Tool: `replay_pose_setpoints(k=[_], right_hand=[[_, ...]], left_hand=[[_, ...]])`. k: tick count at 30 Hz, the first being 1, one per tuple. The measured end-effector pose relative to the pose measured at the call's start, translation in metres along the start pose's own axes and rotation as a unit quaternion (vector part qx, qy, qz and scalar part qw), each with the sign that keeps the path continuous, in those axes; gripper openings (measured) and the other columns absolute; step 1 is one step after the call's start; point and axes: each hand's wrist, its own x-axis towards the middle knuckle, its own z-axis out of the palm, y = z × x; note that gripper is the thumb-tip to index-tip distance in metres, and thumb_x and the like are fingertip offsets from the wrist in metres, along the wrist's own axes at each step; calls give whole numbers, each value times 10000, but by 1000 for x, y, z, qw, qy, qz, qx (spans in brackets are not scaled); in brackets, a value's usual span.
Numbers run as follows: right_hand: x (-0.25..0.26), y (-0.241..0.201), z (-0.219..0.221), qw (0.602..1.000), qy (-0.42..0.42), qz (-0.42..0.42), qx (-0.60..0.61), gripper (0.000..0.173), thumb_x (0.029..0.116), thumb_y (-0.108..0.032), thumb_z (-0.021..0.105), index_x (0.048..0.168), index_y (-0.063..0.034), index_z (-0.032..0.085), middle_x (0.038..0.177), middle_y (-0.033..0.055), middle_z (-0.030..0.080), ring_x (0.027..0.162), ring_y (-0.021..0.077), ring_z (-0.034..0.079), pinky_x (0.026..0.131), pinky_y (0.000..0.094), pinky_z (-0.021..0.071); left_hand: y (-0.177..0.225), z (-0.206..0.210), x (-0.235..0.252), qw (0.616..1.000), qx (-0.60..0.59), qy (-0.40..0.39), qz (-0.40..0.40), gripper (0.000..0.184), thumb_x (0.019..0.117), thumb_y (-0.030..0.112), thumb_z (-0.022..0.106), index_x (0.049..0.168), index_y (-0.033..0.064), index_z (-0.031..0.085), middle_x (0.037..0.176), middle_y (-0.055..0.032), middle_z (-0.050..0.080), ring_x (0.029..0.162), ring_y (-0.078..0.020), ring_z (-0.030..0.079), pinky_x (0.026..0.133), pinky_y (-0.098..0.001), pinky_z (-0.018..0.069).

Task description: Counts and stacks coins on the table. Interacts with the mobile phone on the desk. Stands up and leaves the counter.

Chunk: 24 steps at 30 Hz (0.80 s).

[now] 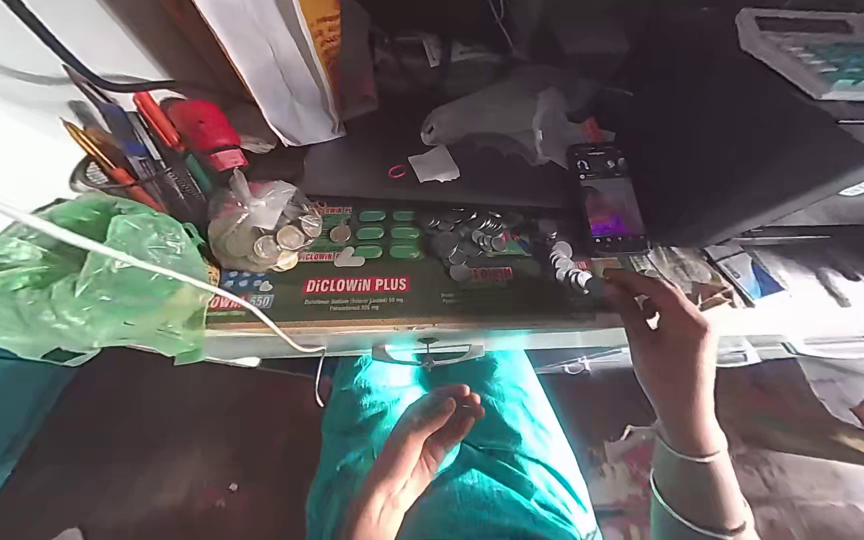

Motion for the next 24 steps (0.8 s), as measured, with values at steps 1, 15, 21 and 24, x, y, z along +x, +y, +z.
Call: replay_pose_setpoints(k=[1,15,21,24], right_hand=[[3,1,0,1000,4,2,-2,254,1015,-220,599,1090,-39,761,1005,96,747,902,145,666,794,285,521],[10,5,17,997,48,-28,-54,235,1007,-148,585,1068,-46,788,983,142,732,958,238,652,861,332,510],[40,18,2,980,23,22,-197,381,960,18,468,1205,-82,741,1261,365,547,1228,599,460,1050,731,306],[66,25,8,974,-4,43,-221,441,914,48,575,1263,-171,732,1267,356,536,1215,593,459,989,752,349]], left_hand=[[-5,-2,4,1000,4,2,-24,256,1026,23,496,1173,19,705,1163,-141,733,1067,-218,728,937,-289,590],[-14,-37,26,996,16,33,-80,230,1021,61,533,1173,38,704,1139,-118,742,1045,-196,733,932,-286,590],[-24,-59,35,992,36,94,-76,266,1041,46,457,1175,10,684,1132,-125,741,1056,-219,728,950,-320,586],[-23,-55,42,987,55,123,-89,281,1056,24,416,1171,1,671,1112,-117,743,1042,-212,730,947,-327,589]])
